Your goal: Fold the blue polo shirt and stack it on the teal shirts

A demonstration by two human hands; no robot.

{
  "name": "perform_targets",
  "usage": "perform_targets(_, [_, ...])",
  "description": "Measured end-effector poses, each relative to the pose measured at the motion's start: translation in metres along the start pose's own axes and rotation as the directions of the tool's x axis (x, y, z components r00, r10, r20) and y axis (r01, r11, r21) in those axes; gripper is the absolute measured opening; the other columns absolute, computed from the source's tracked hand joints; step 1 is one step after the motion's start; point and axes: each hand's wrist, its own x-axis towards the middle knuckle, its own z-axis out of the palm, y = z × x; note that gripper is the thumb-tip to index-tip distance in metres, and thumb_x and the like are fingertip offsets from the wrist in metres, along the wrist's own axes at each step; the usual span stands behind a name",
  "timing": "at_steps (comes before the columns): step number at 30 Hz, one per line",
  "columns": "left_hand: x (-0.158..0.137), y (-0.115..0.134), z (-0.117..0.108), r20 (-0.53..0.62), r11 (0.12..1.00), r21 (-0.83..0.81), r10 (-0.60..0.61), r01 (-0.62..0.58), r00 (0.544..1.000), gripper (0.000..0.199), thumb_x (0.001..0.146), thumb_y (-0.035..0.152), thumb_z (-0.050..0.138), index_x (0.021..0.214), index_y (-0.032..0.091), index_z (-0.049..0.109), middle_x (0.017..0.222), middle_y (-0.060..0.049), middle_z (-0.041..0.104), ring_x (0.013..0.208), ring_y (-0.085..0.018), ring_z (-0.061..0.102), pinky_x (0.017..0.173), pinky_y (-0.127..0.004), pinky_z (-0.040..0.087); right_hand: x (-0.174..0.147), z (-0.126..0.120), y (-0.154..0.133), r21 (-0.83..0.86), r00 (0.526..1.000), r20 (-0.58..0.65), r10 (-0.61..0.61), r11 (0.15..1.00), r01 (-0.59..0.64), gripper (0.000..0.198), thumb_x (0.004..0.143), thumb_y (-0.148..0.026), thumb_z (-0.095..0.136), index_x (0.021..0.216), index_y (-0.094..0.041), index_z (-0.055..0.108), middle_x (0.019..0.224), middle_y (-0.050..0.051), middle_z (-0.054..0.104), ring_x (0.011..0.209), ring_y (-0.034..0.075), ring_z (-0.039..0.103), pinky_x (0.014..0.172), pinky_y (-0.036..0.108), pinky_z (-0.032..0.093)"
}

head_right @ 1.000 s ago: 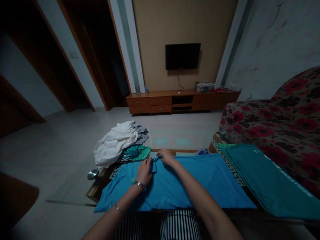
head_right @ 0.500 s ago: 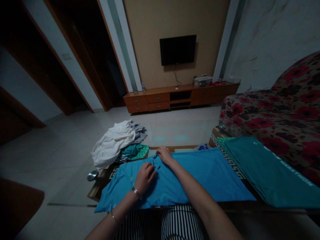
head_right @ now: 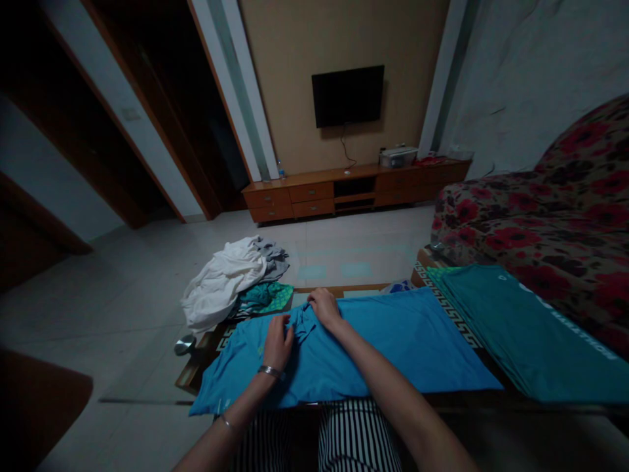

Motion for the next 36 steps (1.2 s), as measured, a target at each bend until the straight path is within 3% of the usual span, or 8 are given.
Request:
perform_targets(3, [-0.006,-0.011,-0.003,-0.045,0.994,-0.065,-0.086,0.083,0.995,0.033,0.077,0.011,0.046,0.110,0.017,0.048,0.105,-0.009,0.053,0.101,-0.022,0.053,0.094,-0.040,0.045,-0.026,-0.002,-0.017,0.066,0.993,0.060,-0.098,0.993,0.094,0.012,0.080,-0.019,0.064,0.092,-0.019,0.068,0.095,0.005,0.064,0.095,0.018,0.055,0.085,0.028,0.040])
perform_targets(6, [-0.013,-0.022,-0.001,-0.013,0.976,-0.132,-0.178,0.174,0.984,0.040,0.071,0.010,0.049,0.111,0.016,0.047,0.104,-0.008,0.052,0.096,-0.020,0.054,0.091,-0.039,0.047,-0.048,0.003,-0.034,0.057,0.979,0.121,-0.167,0.985,0.161,0.020,0.078,-0.022,0.067,0.098,-0.020,0.066,0.097,0.006,0.063,0.096,0.020,0.054,0.084,0.030,0.040])
perform_targets(12, [-0.021,-0.026,0.003,0.029,0.982,-0.141,-0.125,0.128,0.992,0.048,0.068,0.007,0.051,0.114,0.016,0.047,0.106,-0.009,0.052,0.104,-0.021,0.052,0.096,-0.040,0.045,-0.050,0.014,-0.050,0.009,0.992,0.125,0.032,0.999,-0.033,0.015,0.079,-0.015,0.061,0.093,-0.019,0.067,0.099,0.008,0.066,0.097,0.021,0.057,0.082,0.028,0.039])
perform_targets(17, [-0.023,-0.020,-0.002,0.063,0.993,-0.074,-0.089,0.094,0.994,0.042,0.069,0.006,0.051,0.110,0.014,0.049,0.106,-0.011,0.052,0.106,-0.022,0.050,0.098,-0.040,0.043,-0.046,0.003,-0.026,0.024,0.983,0.128,0.132,0.990,-0.136,0.013,0.074,-0.014,0.062,0.084,-0.019,0.067,0.090,0.003,0.068,0.083,0.016,0.059,0.071,0.023,0.039])
perform_targets(21, [-0.024,-0.016,-0.007,0.060,0.999,-0.034,-0.041,0.043,0.997,0.029,0.071,0.006,0.049,0.098,0.016,0.054,0.103,-0.009,0.053,0.105,-0.022,0.050,0.097,-0.038,0.042,-0.051,-0.012,-0.008,-0.019,0.968,0.077,0.240,0.971,-0.240,0.014,0.074,-0.009,0.056,0.081,-0.016,0.065,0.087,0.006,0.068,0.079,0.016,0.059,0.068,0.024,0.038])
perform_targets(23, [-0.025,-0.015,-0.008,0.054,0.999,-0.021,-0.035,0.036,0.998,0.025,0.072,0.006,0.050,0.094,0.017,0.054,0.101,-0.008,0.053,0.103,-0.021,0.051,0.096,-0.038,0.042,-0.052,-0.014,-0.012,-0.025,0.969,0.069,0.239,0.971,-0.238,0.016,0.076,-0.009,0.054,0.085,-0.015,0.065,0.089,0.007,0.068,0.081,0.016,0.058,0.070,0.024,0.038])
perform_targets(29, [-0.026,-0.014,-0.007,0.048,0.999,0.002,-0.032,0.032,0.998,0.017,0.076,0.014,0.058,0.092,0.017,0.056,0.099,-0.007,0.053,0.100,-0.021,0.051,0.092,-0.036,0.042,-0.054,0.002,-0.052,-0.041,0.990,0.113,0.089,0.996,-0.085,0.025,0.074,-0.017,0.064,0.099,-0.020,0.065,0.104,0.005,0.064,0.100,0.017,0.055,0.083,0.023,0.038])
perform_targets(36, [-0.028,-0.015,-0.006,0.077,0.998,0.060,-0.014,0.009,0.997,0.020,0.077,0.020,0.064,0.095,0.016,0.057,0.101,-0.006,0.052,0.099,-0.020,0.048,0.091,-0.034,0.040,-0.058,-0.001,-0.044,-0.158,0.961,0.022,0.275,0.950,-0.268,0.022,0.082,-0.012,0.049,0.095,-0.019,0.065,0.100,0.006,0.065,0.095,0.017,0.058,0.078,0.024,0.038])
